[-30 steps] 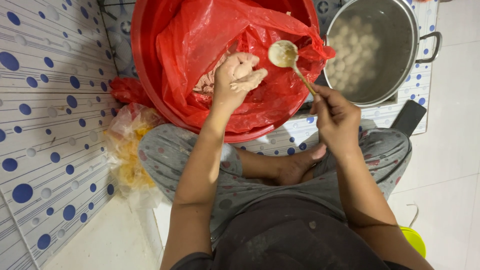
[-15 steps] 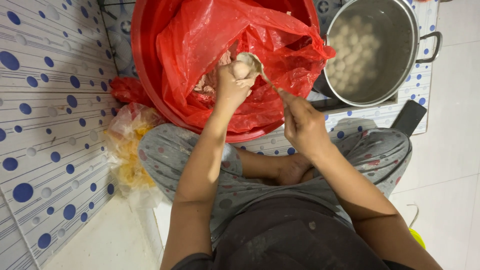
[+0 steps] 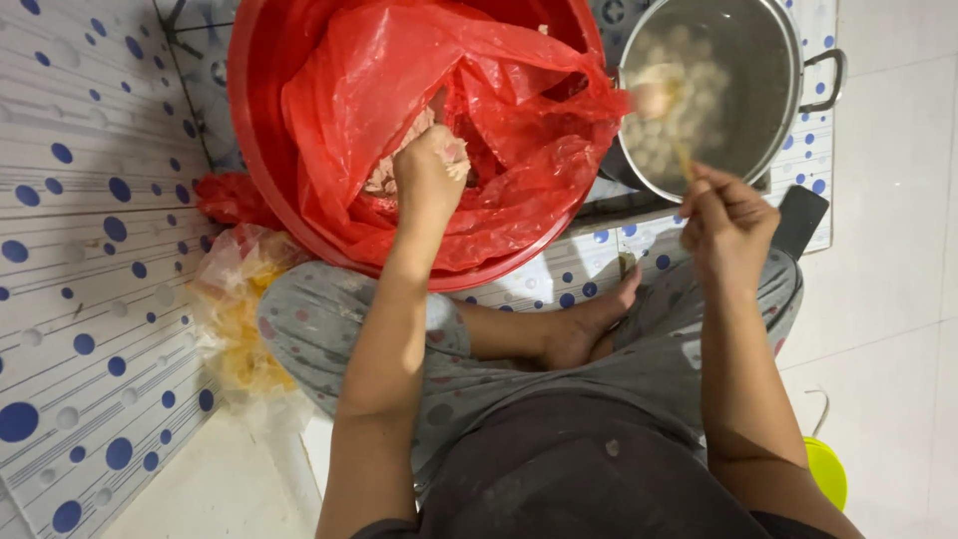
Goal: Forming meatballs by squeezing meat dough through the hand and scooping them into a pot of water with a spoon.
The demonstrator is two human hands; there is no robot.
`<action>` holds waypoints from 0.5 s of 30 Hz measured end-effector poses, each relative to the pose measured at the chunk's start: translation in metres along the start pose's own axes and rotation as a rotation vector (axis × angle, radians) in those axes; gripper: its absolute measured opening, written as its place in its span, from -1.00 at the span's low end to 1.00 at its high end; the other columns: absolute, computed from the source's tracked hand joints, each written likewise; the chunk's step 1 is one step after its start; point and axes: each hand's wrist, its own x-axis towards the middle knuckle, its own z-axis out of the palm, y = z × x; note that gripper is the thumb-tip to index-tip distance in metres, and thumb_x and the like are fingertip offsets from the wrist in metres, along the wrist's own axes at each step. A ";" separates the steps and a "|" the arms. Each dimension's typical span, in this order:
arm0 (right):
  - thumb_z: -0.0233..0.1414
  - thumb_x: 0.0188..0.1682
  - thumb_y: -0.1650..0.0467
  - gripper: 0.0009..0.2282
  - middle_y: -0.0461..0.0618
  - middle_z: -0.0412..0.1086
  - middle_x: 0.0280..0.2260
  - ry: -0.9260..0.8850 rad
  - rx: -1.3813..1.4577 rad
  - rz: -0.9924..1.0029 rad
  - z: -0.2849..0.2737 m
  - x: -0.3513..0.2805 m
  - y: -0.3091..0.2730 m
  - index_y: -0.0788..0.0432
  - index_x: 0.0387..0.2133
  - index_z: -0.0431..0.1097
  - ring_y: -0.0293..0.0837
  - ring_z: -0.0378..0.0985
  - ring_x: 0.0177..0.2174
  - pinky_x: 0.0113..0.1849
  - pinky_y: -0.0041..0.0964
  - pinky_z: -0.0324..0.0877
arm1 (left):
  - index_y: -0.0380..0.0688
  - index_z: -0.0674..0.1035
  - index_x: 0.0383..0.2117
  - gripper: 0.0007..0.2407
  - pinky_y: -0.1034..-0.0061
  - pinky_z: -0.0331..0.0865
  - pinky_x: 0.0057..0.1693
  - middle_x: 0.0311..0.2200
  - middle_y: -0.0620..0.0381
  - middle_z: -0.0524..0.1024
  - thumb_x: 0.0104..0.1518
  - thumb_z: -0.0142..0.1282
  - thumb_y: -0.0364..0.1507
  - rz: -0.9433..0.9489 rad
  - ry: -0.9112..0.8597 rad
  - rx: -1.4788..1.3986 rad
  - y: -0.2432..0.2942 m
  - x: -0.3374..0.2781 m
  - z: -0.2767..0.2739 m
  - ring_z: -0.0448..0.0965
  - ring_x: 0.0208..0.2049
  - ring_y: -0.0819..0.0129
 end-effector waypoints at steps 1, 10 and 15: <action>-0.02 0.15 0.59 -0.84 0.06 0.28 -0.63 0.003 0.000 -0.003 -0.013 0.014 0.022 0.39 -0.07 0.47 -0.39 0.17 -0.77 -0.71 -0.47 0.09 | 0.19 0.57 -0.53 -0.90 0.16 0.55 -0.25 -0.64 0.23 0.57 -0.03 0.30 -0.27 0.003 0.000 -0.002 0.009 -0.001 -0.007 0.68 -0.37 0.09; 0.07 0.13 0.63 -0.83 0.19 0.45 -0.51 0.107 -0.458 -0.262 -0.051 0.083 0.165 0.40 -0.07 0.55 -0.21 0.38 -0.67 -0.68 -0.30 0.20 | -0.08 0.46 -0.60 -0.87 0.20 0.26 -0.53 -0.74 -0.02 0.40 -0.09 0.21 -0.56 -0.028 -0.033 -0.211 0.027 0.001 -0.019 0.60 -0.57 0.02; -0.09 0.24 0.62 -0.82 0.00 0.41 -0.44 0.063 -0.231 -0.330 -0.002 0.017 0.078 0.24 -0.23 0.48 -0.31 0.29 -0.59 -0.55 -0.43 0.23 | -0.13 0.39 -0.45 -0.79 0.70 0.19 -0.71 -0.84 0.35 0.07 0.11 0.08 -0.76 -0.034 -0.068 -0.892 0.054 0.001 -0.035 0.18 -0.86 0.62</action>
